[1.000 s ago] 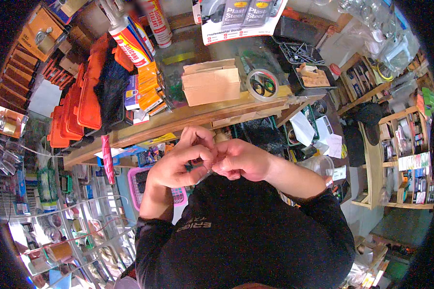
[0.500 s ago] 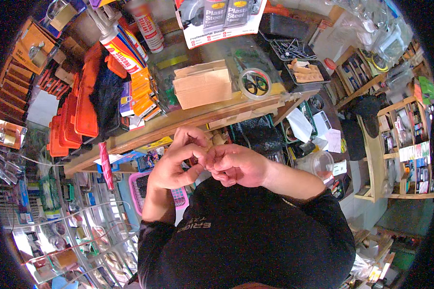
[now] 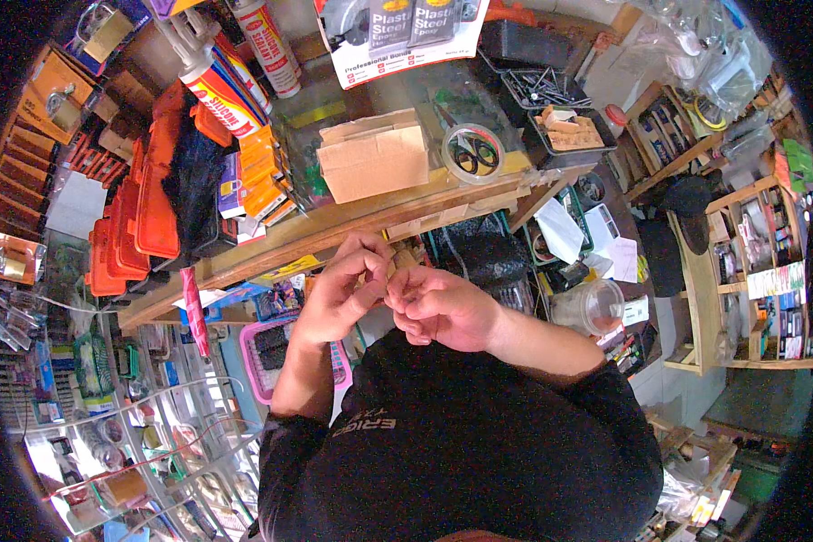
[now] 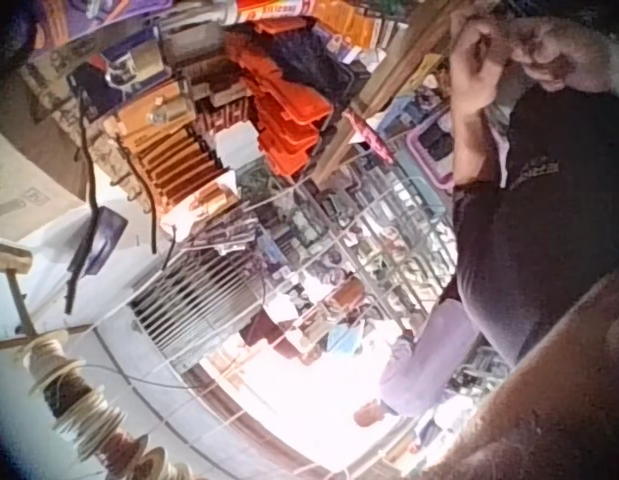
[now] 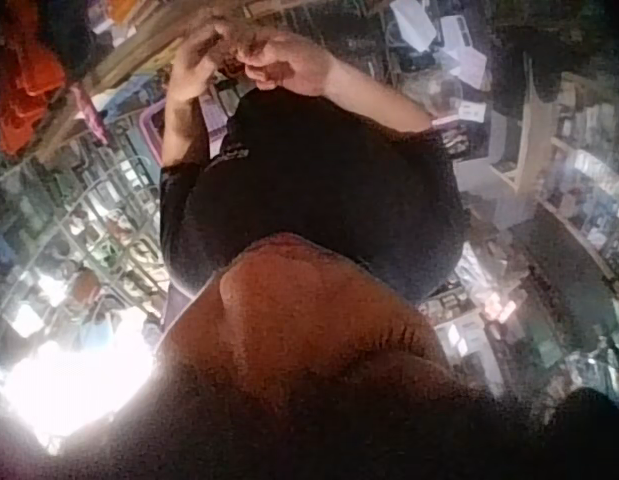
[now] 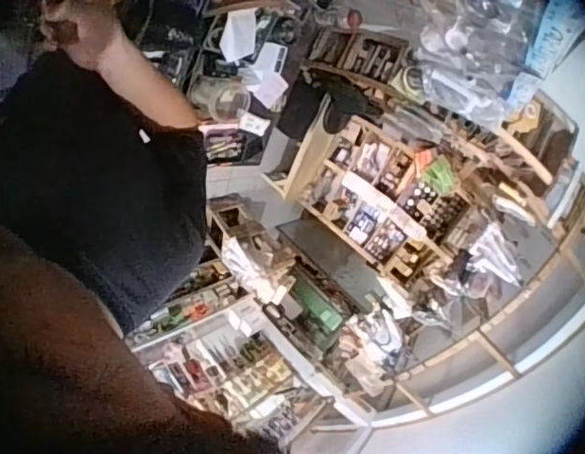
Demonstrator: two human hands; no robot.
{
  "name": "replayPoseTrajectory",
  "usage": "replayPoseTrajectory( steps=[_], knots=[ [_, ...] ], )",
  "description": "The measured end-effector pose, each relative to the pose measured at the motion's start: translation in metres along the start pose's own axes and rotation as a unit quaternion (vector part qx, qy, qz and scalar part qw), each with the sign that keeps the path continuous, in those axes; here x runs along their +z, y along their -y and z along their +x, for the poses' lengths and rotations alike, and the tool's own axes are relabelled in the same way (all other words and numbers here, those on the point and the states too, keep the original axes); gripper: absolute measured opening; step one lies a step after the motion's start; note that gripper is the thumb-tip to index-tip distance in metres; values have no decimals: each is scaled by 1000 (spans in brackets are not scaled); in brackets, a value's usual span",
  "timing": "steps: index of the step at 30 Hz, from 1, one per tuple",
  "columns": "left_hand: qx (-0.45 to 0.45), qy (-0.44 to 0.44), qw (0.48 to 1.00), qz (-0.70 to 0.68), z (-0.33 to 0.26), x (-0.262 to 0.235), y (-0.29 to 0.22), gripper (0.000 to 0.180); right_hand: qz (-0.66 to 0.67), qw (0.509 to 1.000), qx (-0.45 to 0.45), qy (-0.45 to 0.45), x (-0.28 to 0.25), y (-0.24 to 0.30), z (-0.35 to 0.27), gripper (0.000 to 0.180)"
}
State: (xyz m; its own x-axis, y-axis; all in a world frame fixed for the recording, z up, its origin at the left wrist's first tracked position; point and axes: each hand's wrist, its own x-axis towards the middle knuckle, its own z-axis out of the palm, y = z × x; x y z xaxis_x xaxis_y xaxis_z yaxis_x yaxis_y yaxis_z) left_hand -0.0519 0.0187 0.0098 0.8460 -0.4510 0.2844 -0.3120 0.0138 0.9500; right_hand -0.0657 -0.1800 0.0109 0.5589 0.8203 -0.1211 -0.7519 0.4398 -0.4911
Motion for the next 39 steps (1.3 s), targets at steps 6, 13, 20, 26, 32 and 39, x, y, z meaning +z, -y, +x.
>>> replayPoseTrajectory(
  steps=[6, 13, 20, 26, 32, 39],
  knots=[
    [-67, -6, 997, -30, 2, 5, -2, 13, -160, 984, -54, -62, -4, 1, 1, 16],
    [-106, -14, 993, -48, 0, 5, 7, 19, -261, 955, -116, -84, -7, 3, 0, 12],
    [-152, -37, 979, -128, 2, 14, 4, 18, -285, 941, -147, -104, -11, 6, -1, 10],
    [-204, -39, 959, -192, 3, 22, 8, 13, -262, 946, -169, -91, -14, 7, -2, 10],
    [-228, -68, 948, -213, 6, 28, 7, 11, -258, 943, -193, -89, -20, 7, -1, 10],
    [-225, -52, 955, -185, 9, 28, 7, 10, -221, 953, -189, -80, -24, 9, -3, 13]
  ],
)
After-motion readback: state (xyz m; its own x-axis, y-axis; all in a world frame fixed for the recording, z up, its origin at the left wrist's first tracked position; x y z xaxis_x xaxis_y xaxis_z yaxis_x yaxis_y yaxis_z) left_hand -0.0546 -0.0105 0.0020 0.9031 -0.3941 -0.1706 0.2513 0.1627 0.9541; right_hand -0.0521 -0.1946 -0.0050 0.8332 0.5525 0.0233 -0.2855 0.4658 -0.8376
